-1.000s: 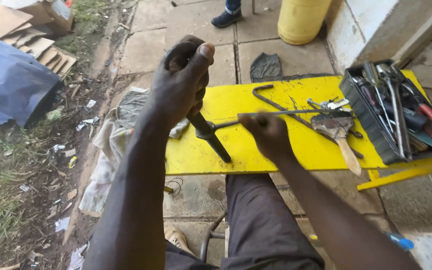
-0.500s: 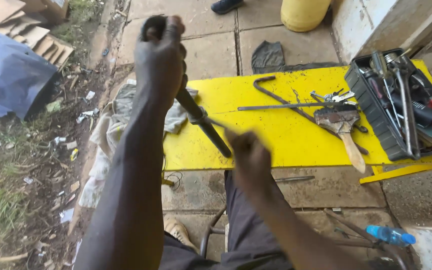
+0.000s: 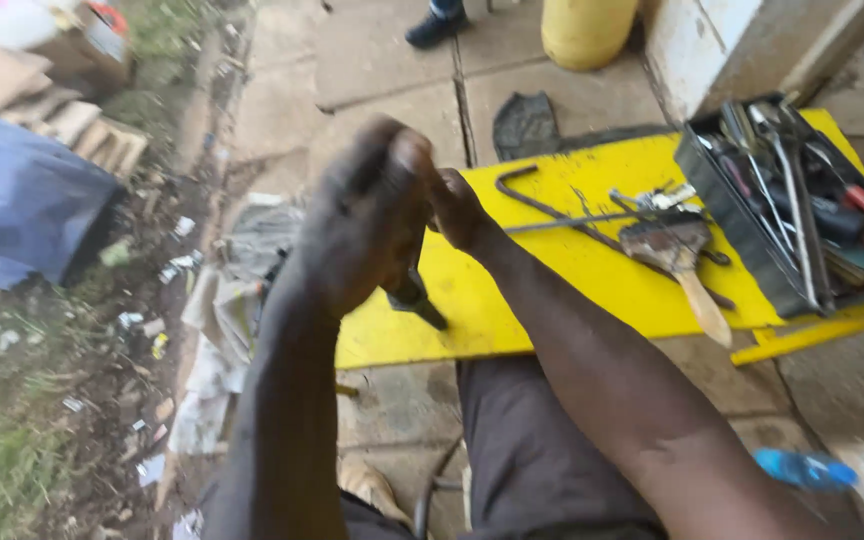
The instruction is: Measuring a metal rod with a tape measure and filing it on a workbench.
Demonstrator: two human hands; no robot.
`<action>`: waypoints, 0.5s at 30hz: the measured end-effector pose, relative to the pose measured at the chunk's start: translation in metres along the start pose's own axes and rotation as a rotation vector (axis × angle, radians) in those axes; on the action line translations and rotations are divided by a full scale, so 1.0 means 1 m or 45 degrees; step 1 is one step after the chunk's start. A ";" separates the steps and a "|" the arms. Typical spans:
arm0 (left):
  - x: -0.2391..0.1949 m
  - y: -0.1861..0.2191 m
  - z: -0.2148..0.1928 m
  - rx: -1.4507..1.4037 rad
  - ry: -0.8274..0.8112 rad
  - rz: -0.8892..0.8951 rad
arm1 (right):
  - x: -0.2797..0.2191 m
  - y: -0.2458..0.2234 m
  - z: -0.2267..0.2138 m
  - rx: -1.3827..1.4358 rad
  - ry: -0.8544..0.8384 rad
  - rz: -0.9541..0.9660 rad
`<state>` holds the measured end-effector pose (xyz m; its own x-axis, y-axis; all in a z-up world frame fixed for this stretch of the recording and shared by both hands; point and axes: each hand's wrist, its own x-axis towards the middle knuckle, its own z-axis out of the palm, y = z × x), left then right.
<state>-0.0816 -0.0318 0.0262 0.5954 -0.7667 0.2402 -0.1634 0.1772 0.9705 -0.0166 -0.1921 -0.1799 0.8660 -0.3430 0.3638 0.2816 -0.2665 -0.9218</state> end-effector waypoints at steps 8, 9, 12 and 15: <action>-0.007 -0.008 -0.010 0.625 -0.006 0.136 | -0.013 -0.004 0.012 0.507 0.200 0.411; -0.012 -0.010 -0.019 0.619 -0.007 0.098 | -0.030 -0.015 0.008 0.517 0.198 0.448; 0.023 -0.003 -0.033 0.401 0.155 0.078 | -0.023 -0.023 -0.021 0.205 0.093 0.223; 0.025 0.016 -0.013 0.419 0.058 0.230 | -0.024 -0.015 -0.050 0.436 -0.201 0.234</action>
<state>-0.0591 -0.0401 0.0484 0.5670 -0.7118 0.4145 -0.5084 0.0935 0.8560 -0.0617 -0.2247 -0.1679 0.9598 -0.2079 0.1886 0.2146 0.1102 -0.9705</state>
